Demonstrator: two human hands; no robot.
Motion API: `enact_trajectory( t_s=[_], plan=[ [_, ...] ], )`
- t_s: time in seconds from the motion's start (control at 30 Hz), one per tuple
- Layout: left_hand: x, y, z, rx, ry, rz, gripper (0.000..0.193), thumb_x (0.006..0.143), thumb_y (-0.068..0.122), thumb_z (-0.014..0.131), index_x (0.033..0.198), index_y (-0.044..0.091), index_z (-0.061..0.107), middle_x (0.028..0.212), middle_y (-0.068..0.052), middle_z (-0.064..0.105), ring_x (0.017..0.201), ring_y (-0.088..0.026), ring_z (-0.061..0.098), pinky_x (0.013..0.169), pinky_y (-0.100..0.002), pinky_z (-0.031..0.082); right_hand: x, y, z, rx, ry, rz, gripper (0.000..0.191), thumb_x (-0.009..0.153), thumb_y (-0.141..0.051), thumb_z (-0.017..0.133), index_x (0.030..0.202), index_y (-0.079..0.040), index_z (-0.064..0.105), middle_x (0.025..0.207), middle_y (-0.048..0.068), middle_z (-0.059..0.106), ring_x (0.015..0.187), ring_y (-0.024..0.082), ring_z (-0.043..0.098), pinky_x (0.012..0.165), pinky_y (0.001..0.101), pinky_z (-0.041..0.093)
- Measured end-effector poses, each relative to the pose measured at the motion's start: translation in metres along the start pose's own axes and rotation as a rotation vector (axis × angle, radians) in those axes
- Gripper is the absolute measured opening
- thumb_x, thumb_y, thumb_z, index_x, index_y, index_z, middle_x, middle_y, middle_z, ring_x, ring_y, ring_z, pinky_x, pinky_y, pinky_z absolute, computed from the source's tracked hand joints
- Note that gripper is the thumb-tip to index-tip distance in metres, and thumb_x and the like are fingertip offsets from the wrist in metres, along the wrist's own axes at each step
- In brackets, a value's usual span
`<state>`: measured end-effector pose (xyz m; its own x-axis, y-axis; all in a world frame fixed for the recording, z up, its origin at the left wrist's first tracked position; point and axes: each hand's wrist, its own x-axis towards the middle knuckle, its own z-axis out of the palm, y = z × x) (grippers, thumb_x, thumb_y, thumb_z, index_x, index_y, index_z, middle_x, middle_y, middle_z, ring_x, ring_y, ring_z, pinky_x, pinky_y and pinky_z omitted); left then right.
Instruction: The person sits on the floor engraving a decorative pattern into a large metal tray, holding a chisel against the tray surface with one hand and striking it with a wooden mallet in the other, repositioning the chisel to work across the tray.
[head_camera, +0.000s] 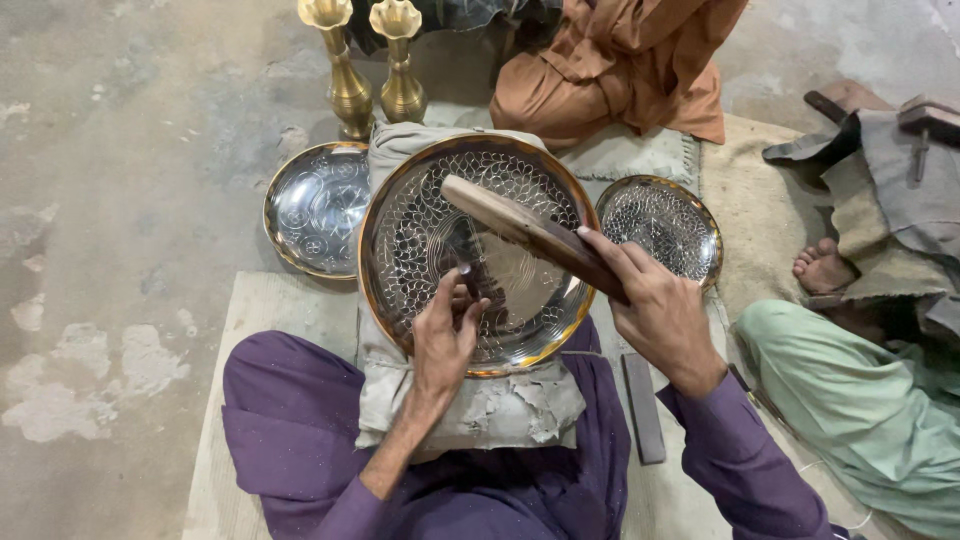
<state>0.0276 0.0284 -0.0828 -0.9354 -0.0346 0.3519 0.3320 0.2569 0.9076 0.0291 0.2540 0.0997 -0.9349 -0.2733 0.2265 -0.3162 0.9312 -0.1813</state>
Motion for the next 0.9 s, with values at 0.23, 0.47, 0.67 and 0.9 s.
enact_trajectory(
  t_s=[0.23, 0.47, 0.67, 0.9],
  plan=[
    [-0.002, 0.006, -0.001, 0.021, 0.067, 0.031, 0.047, 0.098, 0.006, 0.069, 0.138, 0.009, 0.043, 0.093, -0.011, 0.075, 0.081, -0.022, 0.079, 0.067, -0.032, 0.067, 0.022, -0.02, -0.019, -0.032, 0.138, -0.214, 0.074, 0.08, -0.001, 0.069, 0.148, -0.027, 0.055, 0.095, 0.004, 0.069, 0.08, 0.026, 0.07, 0.067, 0.0413, 0.056],
    [-0.004, 0.013, -0.002, 0.007, 0.079, 0.0, 0.032, 0.098, 0.007, 0.07, 0.123, 0.003, 0.049, 0.092, -0.012, 0.075, 0.082, -0.022, 0.079, 0.065, -0.03, 0.068, 0.044, -0.034, -0.037, -0.02, 0.006, -0.291, 0.07, 0.085, -0.006, 0.067, 0.15, -0.025, 0.053, 0.093, 0.004, 0.068, 0.077, 0.022, 0.07, 0.061, 0.0396, 0.055],
    [-0.003, 0.008, -0.002, 0.043, 0.074, -0.018, 0.032, 0.097, 0.009, 0.071, 0.123, 0.005, 0.052, 0.095, -0.012, 0.077, 0.083, -0.022, 0.08, 0.066, -0.03, 0.07, 0.051, -0.048, -0.04, -0.172, -0.013, -0.324, 0.068, 0.09, -0.008, 0.062, 0.152, -0.031, 0.051, 0.086, 0.003, 0.065, 0.072, 0.02, 0.068, 0.062, 0.0382, 0.055],
    [0.001, 0.014, -0.004, 0.022, 0.085, 0.028, 0.055, 0.097, 0.009, 0.069, 0.145, 0.005, 0.041, 0.096, -0.013, 0.076, 0.083, -0.023, 0.079, 0.068, -0.033, 0.069, 0.052, -0.049, -0.033, -0.33, 0.017, -0.348, 0.069, 0.088, -0.004, 0.062, 0.151, -0.033, 0.055, 0.084, 0.0, 0.066, 0.073, 0.018, 0.067, 0.063, 0.0369, 0.055]
  ],
)
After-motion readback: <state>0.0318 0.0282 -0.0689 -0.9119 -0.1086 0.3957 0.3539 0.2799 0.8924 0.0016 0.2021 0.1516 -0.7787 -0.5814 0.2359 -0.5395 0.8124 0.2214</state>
